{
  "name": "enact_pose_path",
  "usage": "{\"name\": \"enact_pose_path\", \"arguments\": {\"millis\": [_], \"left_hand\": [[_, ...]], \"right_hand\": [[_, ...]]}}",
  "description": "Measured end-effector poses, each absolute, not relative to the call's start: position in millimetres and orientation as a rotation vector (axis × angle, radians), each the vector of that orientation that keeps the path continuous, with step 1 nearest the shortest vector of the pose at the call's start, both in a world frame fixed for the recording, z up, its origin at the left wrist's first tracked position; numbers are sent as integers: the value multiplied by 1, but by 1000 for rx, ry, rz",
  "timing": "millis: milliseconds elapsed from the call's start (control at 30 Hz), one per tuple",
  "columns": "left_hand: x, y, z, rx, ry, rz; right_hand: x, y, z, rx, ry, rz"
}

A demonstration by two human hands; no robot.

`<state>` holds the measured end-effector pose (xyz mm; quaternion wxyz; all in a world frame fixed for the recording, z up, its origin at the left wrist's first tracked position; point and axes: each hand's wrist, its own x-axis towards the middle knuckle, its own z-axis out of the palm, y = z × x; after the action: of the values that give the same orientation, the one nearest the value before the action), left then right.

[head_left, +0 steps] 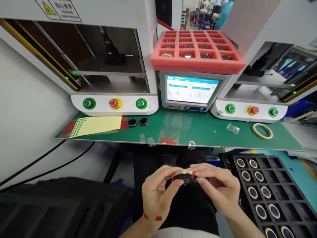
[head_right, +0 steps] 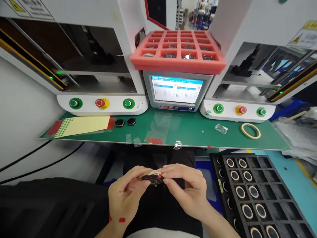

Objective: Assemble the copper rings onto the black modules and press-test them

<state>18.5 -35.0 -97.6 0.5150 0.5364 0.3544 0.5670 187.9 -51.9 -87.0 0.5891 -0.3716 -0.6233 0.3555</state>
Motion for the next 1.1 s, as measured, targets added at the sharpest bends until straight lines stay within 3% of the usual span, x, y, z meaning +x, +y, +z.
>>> {"name": "enact_pose_path", "arguments": {"millis": [433, 800, 1100], "left_hand": [[-2, -31, -84, 2067, 674, 1488], [-6, -19, -82, 2265, 684, 1355], [-4, -16, -79, 2290, 699, 1363]], "right_hand": [[185, -61, -77, -911, -1576, 614], [204, -51, -82, -881, -1719, 917], [196, -53, -89, -829, -1640, 720]]}}
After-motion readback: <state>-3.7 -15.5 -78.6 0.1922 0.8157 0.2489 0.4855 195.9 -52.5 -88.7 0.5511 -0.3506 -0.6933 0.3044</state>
